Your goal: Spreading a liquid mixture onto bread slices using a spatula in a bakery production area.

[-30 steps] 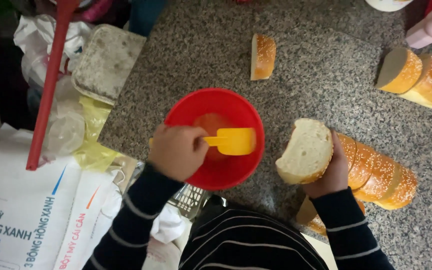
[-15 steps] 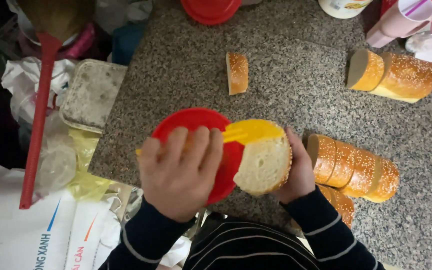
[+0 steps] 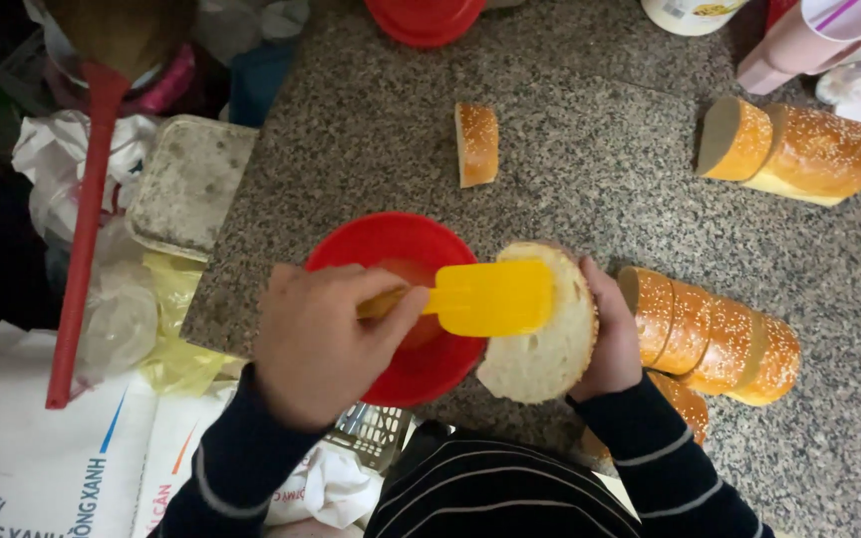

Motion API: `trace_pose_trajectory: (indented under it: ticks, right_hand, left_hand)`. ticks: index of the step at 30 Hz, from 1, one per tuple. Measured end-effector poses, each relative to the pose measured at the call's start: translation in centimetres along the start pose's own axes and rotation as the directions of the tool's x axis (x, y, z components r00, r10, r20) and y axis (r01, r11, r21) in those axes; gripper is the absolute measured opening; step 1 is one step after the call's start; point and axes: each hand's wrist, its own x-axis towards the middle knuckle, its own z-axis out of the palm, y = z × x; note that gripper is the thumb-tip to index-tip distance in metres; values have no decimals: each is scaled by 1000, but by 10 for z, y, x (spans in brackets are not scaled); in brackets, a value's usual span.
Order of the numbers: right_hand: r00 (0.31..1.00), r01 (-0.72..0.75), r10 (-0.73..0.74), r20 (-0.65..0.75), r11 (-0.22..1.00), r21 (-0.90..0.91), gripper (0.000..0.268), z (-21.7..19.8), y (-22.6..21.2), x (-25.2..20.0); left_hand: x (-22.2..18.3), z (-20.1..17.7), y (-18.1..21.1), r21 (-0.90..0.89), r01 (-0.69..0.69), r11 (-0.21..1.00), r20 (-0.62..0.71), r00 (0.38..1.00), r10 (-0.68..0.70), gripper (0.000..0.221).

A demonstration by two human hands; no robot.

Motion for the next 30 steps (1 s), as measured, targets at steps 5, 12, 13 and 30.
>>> trace_pose_trajectory:
  ticks: [5, 12, 13, 30]
  right_hand:
    - [986, -104, 103, -127, 995, 4, 70, -17, -2, 5]
    - [998, -56, 56, 1, 998, 32, 67, -26, 5, 5]
    - [989, -128, 132, -63, 990, 65, 68, -27, 3, 5]
    - [997, -66, 68, -41, 997, 50, 63, -35, 7, 6]
  left_hand:
    - [7, -7, -7, 181, 135, 974, 3, 990, -138, 41]
    - [17, 6, -1, 146, -1, 989, -46, 999, 7, 41]
    - [21, 5, -5, 220, 30, 975, -115, 993, -4, 44]
    - [20, 1, 11, 113, -63, 992, -71, 995, 72, 47]
